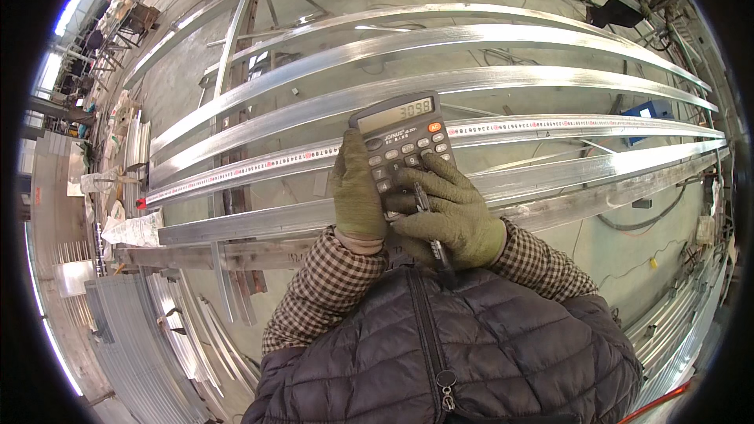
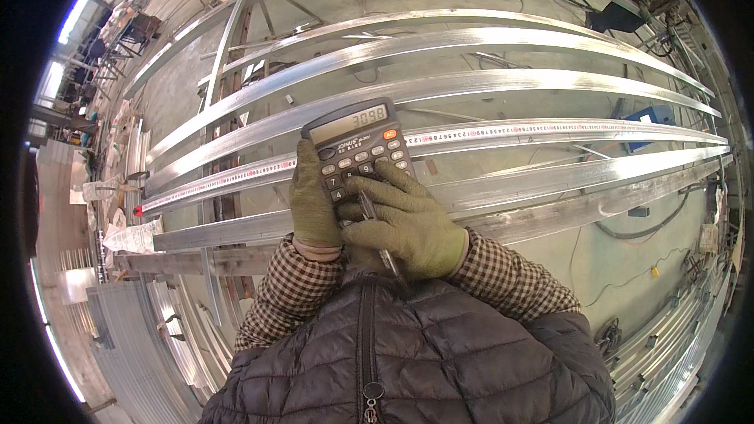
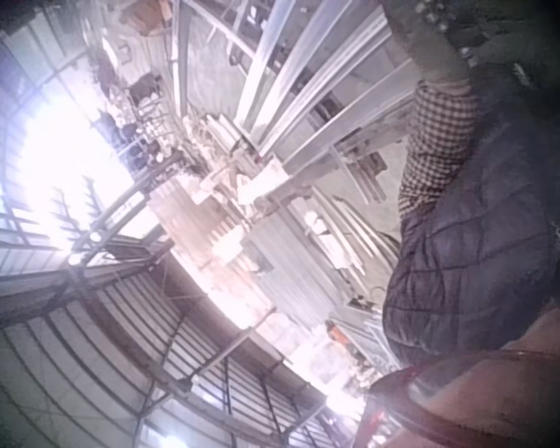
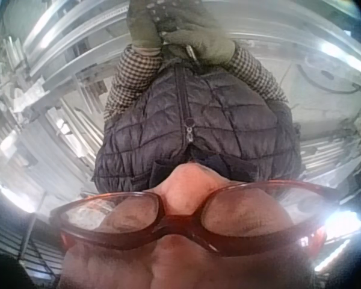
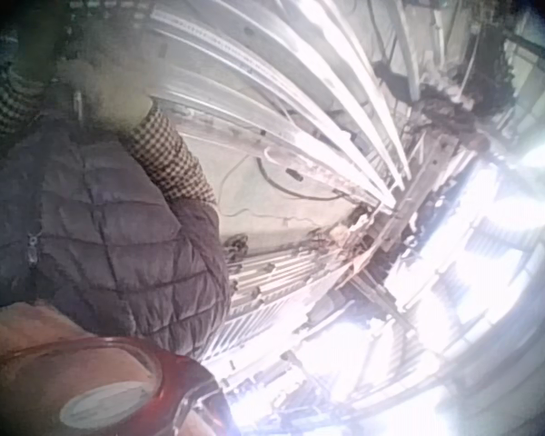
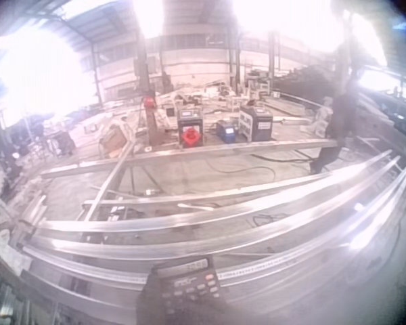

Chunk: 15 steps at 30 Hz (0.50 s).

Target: The person measures lengths on long metal bars using a tape measure and calculator, then marks the measured positions with a marker. The person repeats this process on multiple bars, writing numerical values on the metal surfaces.

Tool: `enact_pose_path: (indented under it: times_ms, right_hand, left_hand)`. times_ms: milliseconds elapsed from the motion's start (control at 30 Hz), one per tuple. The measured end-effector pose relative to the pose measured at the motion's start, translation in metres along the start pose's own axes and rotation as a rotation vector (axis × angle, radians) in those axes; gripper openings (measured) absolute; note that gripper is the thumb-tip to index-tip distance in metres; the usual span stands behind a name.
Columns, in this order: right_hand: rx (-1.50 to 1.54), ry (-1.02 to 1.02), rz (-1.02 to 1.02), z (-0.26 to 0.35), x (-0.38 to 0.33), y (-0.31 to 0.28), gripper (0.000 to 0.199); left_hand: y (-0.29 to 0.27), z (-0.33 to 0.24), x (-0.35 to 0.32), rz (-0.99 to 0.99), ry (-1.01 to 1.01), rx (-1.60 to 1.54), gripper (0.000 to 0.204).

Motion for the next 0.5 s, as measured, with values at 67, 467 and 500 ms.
enact_pose_path:
  times_ms: [67,467,500]
  right_hand:
    - [0.019,0.01,-0.015,0.0,0.001,-0.002,0.031]
    - [-0.108,0.108,-0.136,-0.012,-0.005,-0.02,0.036]
    - [-0.101,0.091,-0.16,-0.011,-0.005,-0.022,0.036]
  left_hand:
    - [-0.001,0.001,0.001,-0.007,0.012,-0.009,0.067]
    - [-0.016,0.008,0.017,0.059,-0.002,-0.051,0.08]
    - [-0.016,0.007,0.017,0.053,0.012,-0.043,0.08]
Point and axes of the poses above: each hand's wrist, its own x-axis towards the middle knuckle, its own y-axis out of the palm, z = x × y, the point moved 7 cm from there along x, towards the middle knuckle, and after that the axes turned 11 degrees about -z, right-handed, at the moved point
